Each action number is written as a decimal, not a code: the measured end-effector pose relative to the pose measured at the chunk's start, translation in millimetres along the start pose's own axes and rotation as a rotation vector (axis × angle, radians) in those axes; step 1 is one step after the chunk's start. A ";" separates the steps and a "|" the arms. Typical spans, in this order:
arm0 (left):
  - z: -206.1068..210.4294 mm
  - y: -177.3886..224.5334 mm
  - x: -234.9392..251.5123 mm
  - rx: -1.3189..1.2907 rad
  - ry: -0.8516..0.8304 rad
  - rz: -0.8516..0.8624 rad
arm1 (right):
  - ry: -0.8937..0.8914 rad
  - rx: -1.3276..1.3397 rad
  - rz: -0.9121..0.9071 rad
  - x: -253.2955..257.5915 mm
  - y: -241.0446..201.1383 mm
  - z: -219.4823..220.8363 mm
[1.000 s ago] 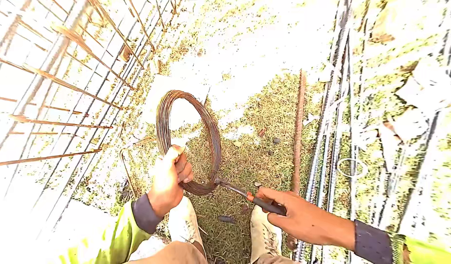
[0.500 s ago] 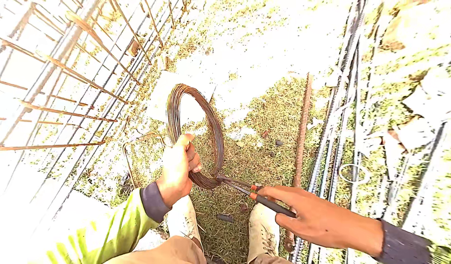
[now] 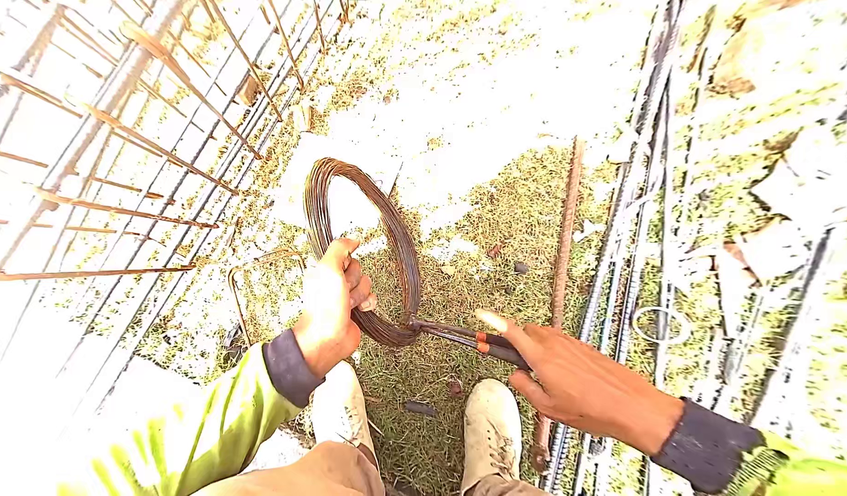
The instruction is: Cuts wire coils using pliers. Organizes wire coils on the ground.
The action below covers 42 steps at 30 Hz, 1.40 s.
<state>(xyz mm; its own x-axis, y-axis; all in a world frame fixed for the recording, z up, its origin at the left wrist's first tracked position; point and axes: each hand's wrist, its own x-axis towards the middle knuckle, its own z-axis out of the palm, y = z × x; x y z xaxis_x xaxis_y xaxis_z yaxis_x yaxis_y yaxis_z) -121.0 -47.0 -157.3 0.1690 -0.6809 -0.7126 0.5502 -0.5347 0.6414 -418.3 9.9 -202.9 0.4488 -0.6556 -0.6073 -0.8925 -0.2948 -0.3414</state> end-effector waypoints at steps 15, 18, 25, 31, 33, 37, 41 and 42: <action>1.5 -16.0 -10.5 0.106 -0.014 0.062 | -0.314 0.090 0.275 23.2 0.4 27.9; 2.2 -17.2 -9.1 0.098 -0.010 0.063 | -0.345 0.292 0.270 16.8 0.4 43.8; 7.6 -4.5 -13.3 0.182 -0.058 0.009 | -0.500 0.755 0.293 -5.9 -2.7 59.9; -5.9 -11.9 -9.4 0.205 -0.065 0.049 | -0.293 0.482 0.053 0.6 4.7 31.2; -8.1 -12.6 -9.3 0.198 -0.049 0.057 | -0.129 0.391 -0.049 -1.7 10.2 37.7; -7.7 -8.7 -6.8 0.202 -0.027 0.039 | -0.015 0.312 -0.142 -5.5 19.1 45.5; -6.2 -7.5 -6.9 0.212 -0.003 0.051 | -0.005 0.241 -0.150 -5.4 17.4 42.7; -5.2 -7.6 -6.8 0.204 0.010 0.046 | -0.012 0.233 -0.151 -5.6 16.4 41.6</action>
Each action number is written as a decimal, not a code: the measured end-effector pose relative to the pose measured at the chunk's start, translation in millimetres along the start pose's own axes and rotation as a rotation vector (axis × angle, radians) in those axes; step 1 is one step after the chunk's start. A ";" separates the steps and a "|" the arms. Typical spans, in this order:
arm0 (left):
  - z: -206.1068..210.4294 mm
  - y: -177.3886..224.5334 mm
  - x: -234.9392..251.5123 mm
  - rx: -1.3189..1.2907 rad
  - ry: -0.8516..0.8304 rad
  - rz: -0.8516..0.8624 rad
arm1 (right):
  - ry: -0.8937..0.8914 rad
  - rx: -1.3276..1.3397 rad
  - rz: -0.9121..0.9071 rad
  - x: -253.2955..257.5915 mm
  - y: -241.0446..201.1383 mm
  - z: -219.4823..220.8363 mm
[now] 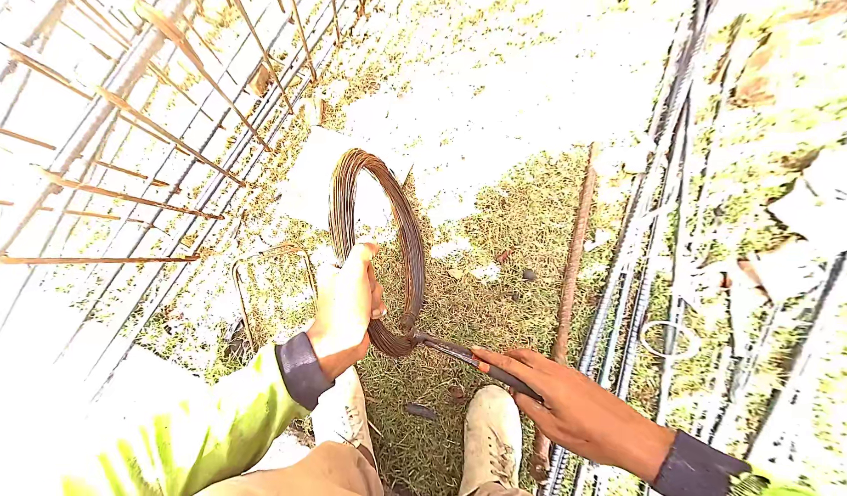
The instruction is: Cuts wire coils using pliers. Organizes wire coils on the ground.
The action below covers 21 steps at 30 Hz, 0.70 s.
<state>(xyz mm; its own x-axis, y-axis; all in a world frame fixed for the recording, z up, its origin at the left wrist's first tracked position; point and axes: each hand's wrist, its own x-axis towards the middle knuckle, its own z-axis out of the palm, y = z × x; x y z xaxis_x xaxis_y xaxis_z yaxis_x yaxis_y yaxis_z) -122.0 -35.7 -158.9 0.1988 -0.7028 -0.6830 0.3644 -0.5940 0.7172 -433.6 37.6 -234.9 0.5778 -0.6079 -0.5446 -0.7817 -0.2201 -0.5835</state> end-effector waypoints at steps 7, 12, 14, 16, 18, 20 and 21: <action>3.8 3.8 -1.3 0.010 0.030 -0.033 | -0.101 0.124 0.037 -2.2 -7.9 -10.1; 5.9 0.4 -3.6 0.042 0.052 -0.044 | -0.074 -0.021 0.043 -1.3 -21.4 -17.6; 7.3 -0.8 -5.4 0.043 0.067 -0.049 | -0.093 -0.081 0.096 -1.5 -28.8 -18.5; 8.4 -3.7 -6.5 0.034 0.066 -0.047 | -0.109 -0.116 0.143 -1.7 -29.7 -18.4; 9.9 -6.5 -6.5 0.015 0.067 -0.052 | -0.102 -0.130 0.191 -2.5 -26.0 -15.5; 11.6 -7.0 -6.7 0.004 0.072 -0.074 | -0.123 -0.090 0.307 -2.5 -24.9 -13.2; 12.6 -6.5 -7.5 0.000 0.068 -0.077 | -0.144 -0.057 0.388 -2.0 -25.1 -13.2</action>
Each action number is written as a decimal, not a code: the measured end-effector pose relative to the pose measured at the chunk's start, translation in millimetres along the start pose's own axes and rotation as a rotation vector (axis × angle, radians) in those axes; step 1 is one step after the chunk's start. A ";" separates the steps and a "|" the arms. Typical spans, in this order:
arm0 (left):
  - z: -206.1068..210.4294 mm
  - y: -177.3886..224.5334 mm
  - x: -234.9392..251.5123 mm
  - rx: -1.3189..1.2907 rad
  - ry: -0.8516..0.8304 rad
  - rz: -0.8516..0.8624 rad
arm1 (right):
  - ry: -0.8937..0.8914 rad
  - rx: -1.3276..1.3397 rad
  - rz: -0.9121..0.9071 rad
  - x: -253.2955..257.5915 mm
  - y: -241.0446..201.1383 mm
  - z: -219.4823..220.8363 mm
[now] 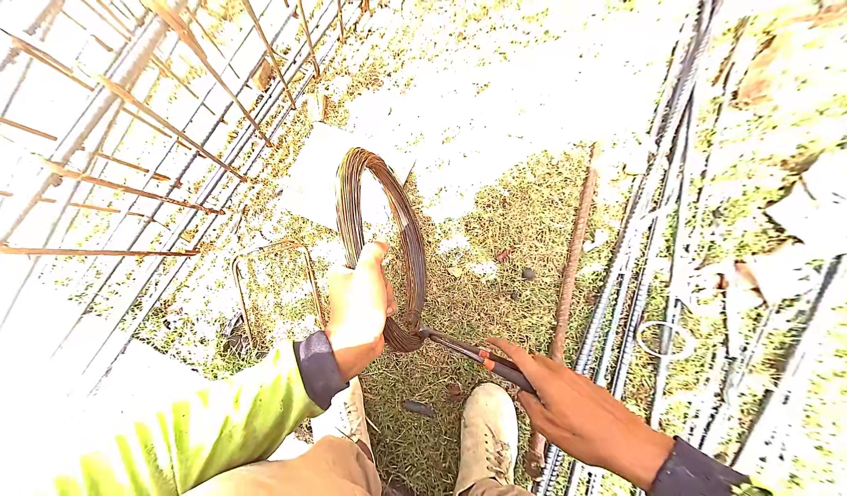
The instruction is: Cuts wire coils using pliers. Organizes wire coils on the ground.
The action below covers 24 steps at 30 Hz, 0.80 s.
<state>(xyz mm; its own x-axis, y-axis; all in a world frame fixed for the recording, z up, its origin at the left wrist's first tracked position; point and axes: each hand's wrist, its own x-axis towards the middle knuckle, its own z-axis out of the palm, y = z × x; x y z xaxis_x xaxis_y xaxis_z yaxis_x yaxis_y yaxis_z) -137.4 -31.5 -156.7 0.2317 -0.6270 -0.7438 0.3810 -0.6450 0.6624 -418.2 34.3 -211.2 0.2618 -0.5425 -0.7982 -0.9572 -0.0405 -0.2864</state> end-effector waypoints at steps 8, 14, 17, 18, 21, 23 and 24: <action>5.4 1.0 -1.1 -0.034 0.010 0.001 | 0.110 -0.020 0.124 13.1 9.7 23.6; 7.7 -0.2 -2.1 -0.007 0.014 0.003 | -0.060 0.097 0.136 28.2 14.9 34.1; 9.1 -2.5 -3.1 -0.003 0.016 0.011 | -0.063 0.121 0.132 33.8 15.7 39.7; 9.5 -3.3 -3.2 -0.002 0.018 0.012 | -0.068 0.173 0.127 34.9 15.8 43.1; 9.2 -3.6 -2.1 -0.004 0.004 0.024 | -0.125 0.452 0.117 29.2 13.3 59.0; 6.0 -2.3 -0.1 -0.012 -0.015 0.038 | -0.221 0.639 0.107 18.8 13.4 68.5; 3.6 -1.1 2.0 -0.018 -0.020 0.043 | -0.248 0.649 0.092 13.1 14.4 70.2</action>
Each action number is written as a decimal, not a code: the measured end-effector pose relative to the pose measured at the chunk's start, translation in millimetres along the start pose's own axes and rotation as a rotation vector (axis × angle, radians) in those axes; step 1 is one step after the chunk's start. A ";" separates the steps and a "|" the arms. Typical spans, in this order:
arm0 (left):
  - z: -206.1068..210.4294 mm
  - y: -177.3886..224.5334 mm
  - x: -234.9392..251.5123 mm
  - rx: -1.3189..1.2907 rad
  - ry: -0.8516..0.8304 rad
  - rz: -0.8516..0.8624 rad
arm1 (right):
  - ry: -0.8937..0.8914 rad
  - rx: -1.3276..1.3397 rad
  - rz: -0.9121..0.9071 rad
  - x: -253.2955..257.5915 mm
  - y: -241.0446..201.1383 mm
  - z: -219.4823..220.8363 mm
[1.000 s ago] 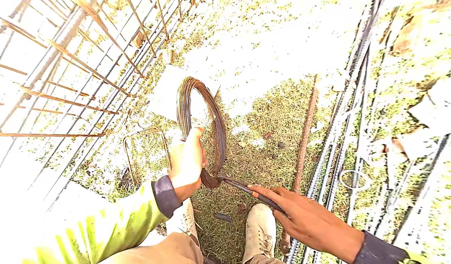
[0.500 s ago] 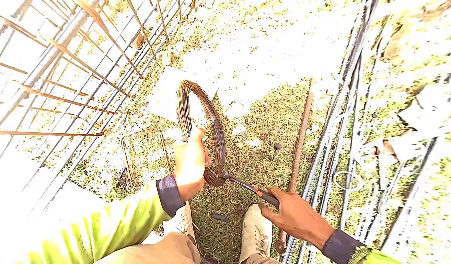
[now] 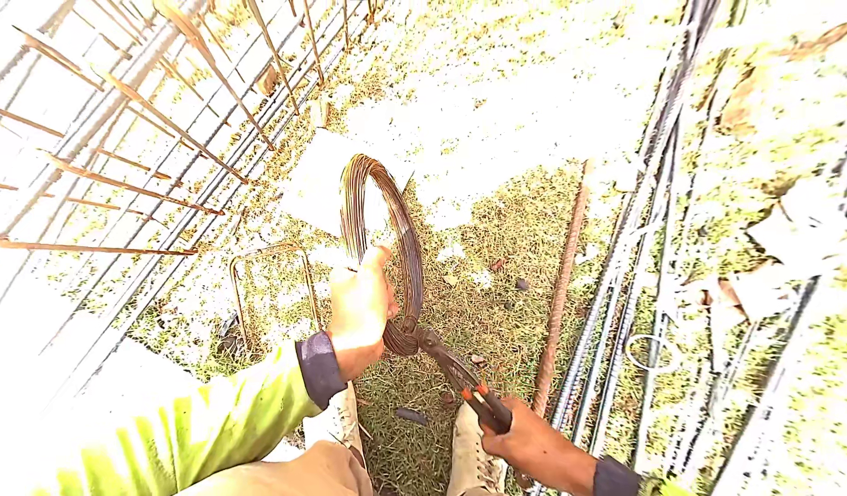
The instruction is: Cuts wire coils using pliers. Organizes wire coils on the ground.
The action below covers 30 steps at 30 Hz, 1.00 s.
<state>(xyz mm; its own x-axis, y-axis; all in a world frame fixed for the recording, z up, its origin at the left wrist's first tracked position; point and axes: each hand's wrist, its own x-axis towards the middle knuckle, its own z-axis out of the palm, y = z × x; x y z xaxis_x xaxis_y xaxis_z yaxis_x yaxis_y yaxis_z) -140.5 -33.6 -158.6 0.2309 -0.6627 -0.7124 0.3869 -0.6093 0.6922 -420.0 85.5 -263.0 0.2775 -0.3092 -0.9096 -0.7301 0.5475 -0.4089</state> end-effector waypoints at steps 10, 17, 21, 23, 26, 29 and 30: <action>-8.9 13.9 19.4 -0.182 0.076 -0.028 | 0.240 -0.170 -0.370 -8.9 22.6 -27.0; -0.9 19.4 19.6 -0.195 0.092 -0.042 | 0.156 -0.102 -0.291 -13.7 -51.5 -38.0; -2.6 23.5 23.0 -0.217 0.102 -0.060 | 0.197 -0.147 -0.370 -24.4 -31.8 -46.2; -1.8 26.2 24.9 -0.211 0.126 -0.077 | 0.203 -0.154 -0.402 -31.3 -23.5 -45.7; 1.4 29.7 26.1 -0.200 0.132 -0.089 | 0.105 -0.021 -0.423 -40.4 -16.1 -39.0; 7.4 33.3 25.7 -0.202 0.120 -0.087 | 0.046 0.035 -0.446 -47.1 -17.1 -32.2; 9.9 34.7 25.4 -0.206 0.118 -0.095 | 0.042 0.028 -0.458 -49.6 -19.3 -30.8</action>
<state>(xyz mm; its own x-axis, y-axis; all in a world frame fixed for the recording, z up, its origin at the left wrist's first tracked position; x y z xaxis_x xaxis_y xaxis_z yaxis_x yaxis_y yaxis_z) -130.1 -75.9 -151.6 0.2832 -0.5441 -0.7898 0.5827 -0.5565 0.5923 -438.9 66.3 -207.7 0.5416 -0.5548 -0.6316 -0.5208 0.3683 -0.7701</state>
